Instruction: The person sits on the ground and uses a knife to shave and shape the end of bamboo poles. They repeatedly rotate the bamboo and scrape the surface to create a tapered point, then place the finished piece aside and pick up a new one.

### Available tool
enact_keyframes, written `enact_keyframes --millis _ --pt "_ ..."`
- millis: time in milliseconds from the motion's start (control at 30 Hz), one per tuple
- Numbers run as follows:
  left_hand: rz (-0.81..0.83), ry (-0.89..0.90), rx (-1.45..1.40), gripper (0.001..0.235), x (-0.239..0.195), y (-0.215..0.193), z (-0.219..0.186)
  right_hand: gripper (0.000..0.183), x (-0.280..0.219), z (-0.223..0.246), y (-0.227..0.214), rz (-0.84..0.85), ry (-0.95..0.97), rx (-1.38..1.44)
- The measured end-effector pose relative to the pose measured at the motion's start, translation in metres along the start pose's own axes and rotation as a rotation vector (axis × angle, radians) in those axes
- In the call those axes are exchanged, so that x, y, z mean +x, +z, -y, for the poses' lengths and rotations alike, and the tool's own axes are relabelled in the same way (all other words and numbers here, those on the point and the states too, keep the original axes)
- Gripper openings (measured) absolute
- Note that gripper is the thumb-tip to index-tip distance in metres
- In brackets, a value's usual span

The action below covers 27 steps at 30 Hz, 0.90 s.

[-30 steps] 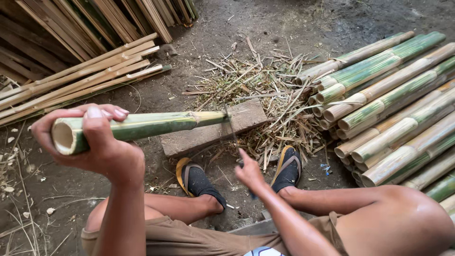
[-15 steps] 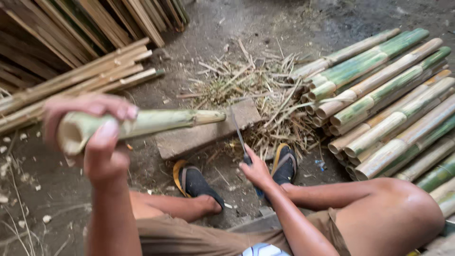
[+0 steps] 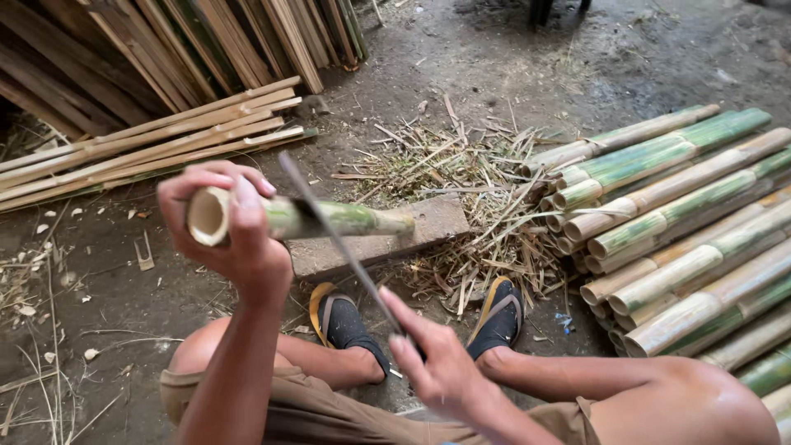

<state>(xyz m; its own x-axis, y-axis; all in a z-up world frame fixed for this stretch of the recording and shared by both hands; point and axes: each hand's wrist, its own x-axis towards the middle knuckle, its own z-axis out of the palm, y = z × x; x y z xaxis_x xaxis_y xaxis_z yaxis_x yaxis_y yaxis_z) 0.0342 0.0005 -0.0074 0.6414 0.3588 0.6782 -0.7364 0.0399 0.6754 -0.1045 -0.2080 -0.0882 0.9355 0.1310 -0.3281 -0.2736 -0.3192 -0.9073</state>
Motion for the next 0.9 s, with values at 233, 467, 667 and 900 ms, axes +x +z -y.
enact_keyframes --millis 233,467,667,900 --pt "-0.016 -0.003 -0.08 0.013 -0.006 -0.018 -0.007 0.062 0.015 -0.017 0.002 -0.02 0.018 -0.035" --pt "0.002 -0.008 -0.075 0.013 -0.008 -0.023 -0.009 0.06 0.003 -0.031 0.009 -0.005 -0.176 -0.051" --pt "-0.066 0.005 -0.089 0.01 0.0 -0.033 -0.007 0.056 0.052 -0.079 -0.002 -0.107 0.268 0.071" --pt "-0.121 0.057 0.045 0.013 -0.012 -0.019 -0.006 0.063 0.019 -0.02 -0.002 0.001 -0.166 0.008"
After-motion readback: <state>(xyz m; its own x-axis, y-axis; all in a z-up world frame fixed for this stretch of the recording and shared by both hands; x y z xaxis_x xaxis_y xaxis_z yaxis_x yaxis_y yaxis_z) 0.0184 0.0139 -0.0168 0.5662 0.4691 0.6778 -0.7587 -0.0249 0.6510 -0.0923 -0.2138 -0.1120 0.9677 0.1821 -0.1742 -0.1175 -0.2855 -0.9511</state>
